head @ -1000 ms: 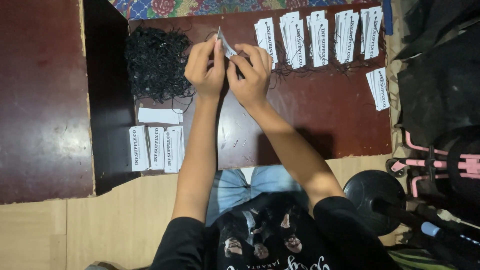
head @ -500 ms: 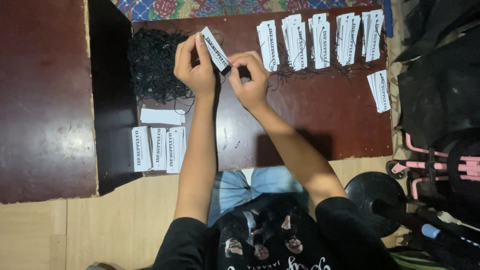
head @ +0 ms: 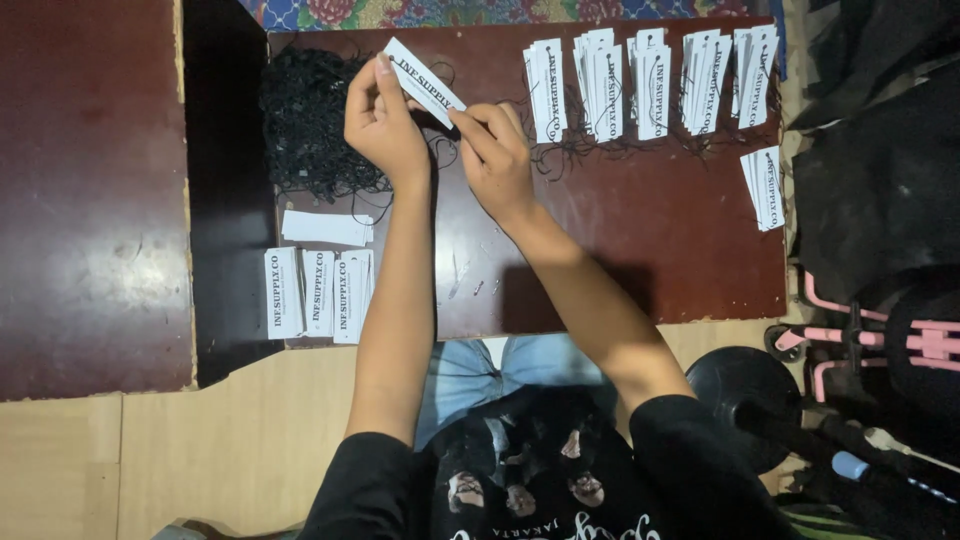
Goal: The person repeatedly picks up a white paper tag and a black string, threads the string through the tag's hole, and places the assembled tag on the table. The process is repeated for multiple tags.
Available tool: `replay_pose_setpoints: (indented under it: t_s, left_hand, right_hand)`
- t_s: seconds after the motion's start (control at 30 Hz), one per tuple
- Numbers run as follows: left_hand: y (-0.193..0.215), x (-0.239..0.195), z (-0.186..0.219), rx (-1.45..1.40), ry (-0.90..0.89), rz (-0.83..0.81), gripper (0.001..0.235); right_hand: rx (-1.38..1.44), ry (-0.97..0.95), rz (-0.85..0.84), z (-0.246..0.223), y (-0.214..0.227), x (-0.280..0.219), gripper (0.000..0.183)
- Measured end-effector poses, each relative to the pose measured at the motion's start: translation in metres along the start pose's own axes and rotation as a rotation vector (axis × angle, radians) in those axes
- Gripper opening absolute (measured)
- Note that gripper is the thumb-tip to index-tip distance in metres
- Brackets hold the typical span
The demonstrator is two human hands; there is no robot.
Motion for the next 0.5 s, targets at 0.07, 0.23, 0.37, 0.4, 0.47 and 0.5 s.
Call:
replay_pose_setpoints:
  t_s: [0.07, 0.23, 0.37, 0.4, 0.47, 0.5]
  left_hand:
    - [-0.002, 0.001, 0.002, -0.010, 0.039, -0.001, 0.022]
    - [-0.001, 0.000, -0.012, -0.076, 0.188, 0.002, 0.025]
    - [0.000, -0.001, -0.022, -0.201, 0.286, 0.049, 0.022]
    - [0.001, -0.001, -0.025, -0.225, 0.332, 0.073, 0.022]
    - [0.004, -0.001, -0.035, -0.251, 0.365, 0.084, 0.022]
    - [0.005, -0.001, -0.041, -0.276, 0.397, 0.096, 0.022]
  right_hand:
    - [-0.013, 0.011, 0.001, 0.000, 0.001, 0.000, 0.039]
    - [-0.046, 0.037, 0.019, -0.002, 0.004, 0.002, 0.039]
    - [-0.105, 0.060, 0.021, -0.008, 0.009, 0.008, 0.029]
    - [-0.160, 0.072, 0.030, -0.009, 0.010, 0.009, 0.022]
    - [-0.190, 0.070, 0.015, -0.010, 0.010, 0.010, 0.022]
    - [-0.218, 0.067, 0.000, -0.010, 0.009, 0.010, 0.024]
Point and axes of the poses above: each hand's wrist, its own x-axis towards the middle knuckle, its own y-axis out of the back of the hand, z = x × y, the point moved 5 cm from there along x, towards the middle knuckle, and after that the axes turned 2 degrees about -z, right-handed, at the moved point
